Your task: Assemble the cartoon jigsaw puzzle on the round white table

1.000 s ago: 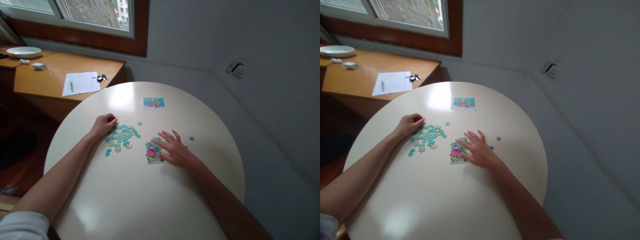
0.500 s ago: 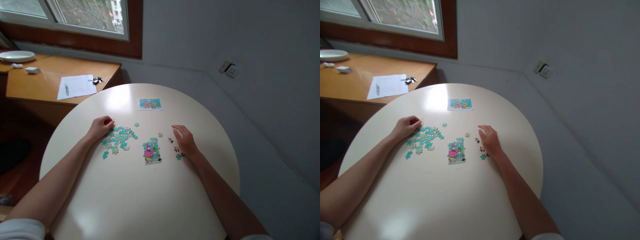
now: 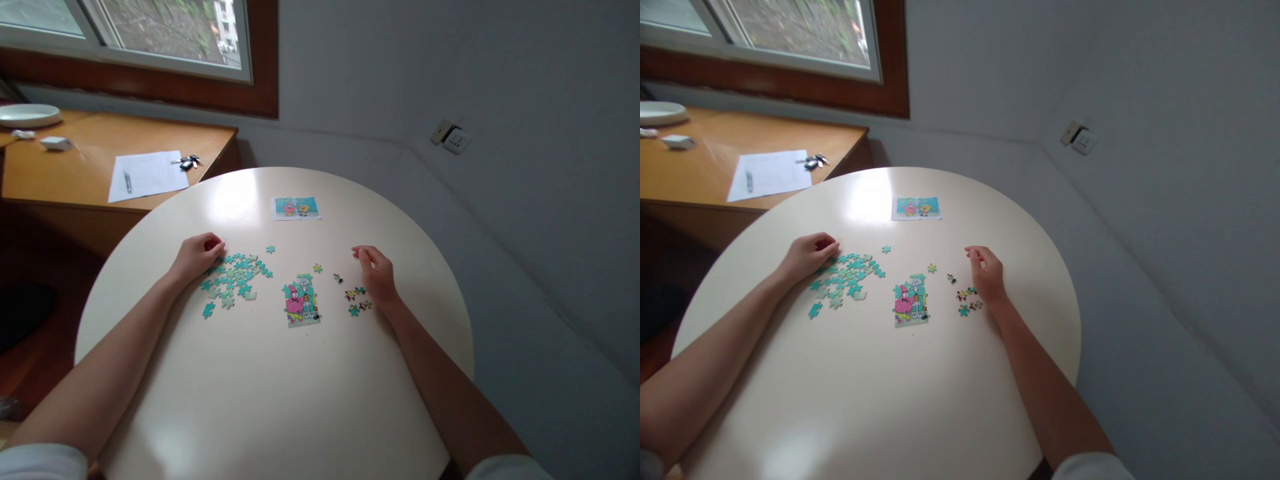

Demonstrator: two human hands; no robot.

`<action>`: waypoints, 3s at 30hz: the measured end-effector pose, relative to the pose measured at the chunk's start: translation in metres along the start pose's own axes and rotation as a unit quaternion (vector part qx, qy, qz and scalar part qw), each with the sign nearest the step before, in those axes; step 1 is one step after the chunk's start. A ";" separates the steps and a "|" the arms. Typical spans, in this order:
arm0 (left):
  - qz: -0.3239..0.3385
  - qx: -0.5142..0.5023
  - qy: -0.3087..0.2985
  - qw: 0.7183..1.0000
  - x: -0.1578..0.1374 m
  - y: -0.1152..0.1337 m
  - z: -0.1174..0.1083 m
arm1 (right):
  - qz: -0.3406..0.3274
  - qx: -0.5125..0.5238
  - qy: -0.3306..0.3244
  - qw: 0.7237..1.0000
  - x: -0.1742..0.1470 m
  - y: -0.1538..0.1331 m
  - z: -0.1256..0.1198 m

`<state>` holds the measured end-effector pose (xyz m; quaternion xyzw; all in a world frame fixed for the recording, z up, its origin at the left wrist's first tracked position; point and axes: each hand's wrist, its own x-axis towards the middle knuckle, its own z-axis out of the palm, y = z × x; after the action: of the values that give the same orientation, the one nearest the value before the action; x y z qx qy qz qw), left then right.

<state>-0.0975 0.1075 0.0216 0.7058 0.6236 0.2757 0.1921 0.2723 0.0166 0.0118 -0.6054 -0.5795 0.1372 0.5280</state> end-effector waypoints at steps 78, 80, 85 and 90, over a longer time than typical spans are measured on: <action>0.002 -0.003 -0.010 1.000 0.000 -0.002 0.000 | 0.031 -0.180 -0.369 0.911 0.016 -0.012 -0.057; 0.001 -0.003 -0.009 1.000 0.000 -0.001 0.000 | 0.054 -0.165 -0.383 0.907 0.015 -0.014 -0.056; -0.002 -0.002 -0.011 1.000 -0.001 0.000 0.000 | 0.059 -0.149 -0.388 0.908 0.012 -0.017 -0.052; 0.003 0.011 -0.008 1.000 0.000 -0.001 0.000 | 0.078 -0.162 -0.398 0.900 0.013 -0.020 -0.050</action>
<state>-0.0985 0.1074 0.0213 0.7120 0.6228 0.2637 0.1889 0.3039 -0.0012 0.0536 -0.6211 -0.7061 0.3117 0.1360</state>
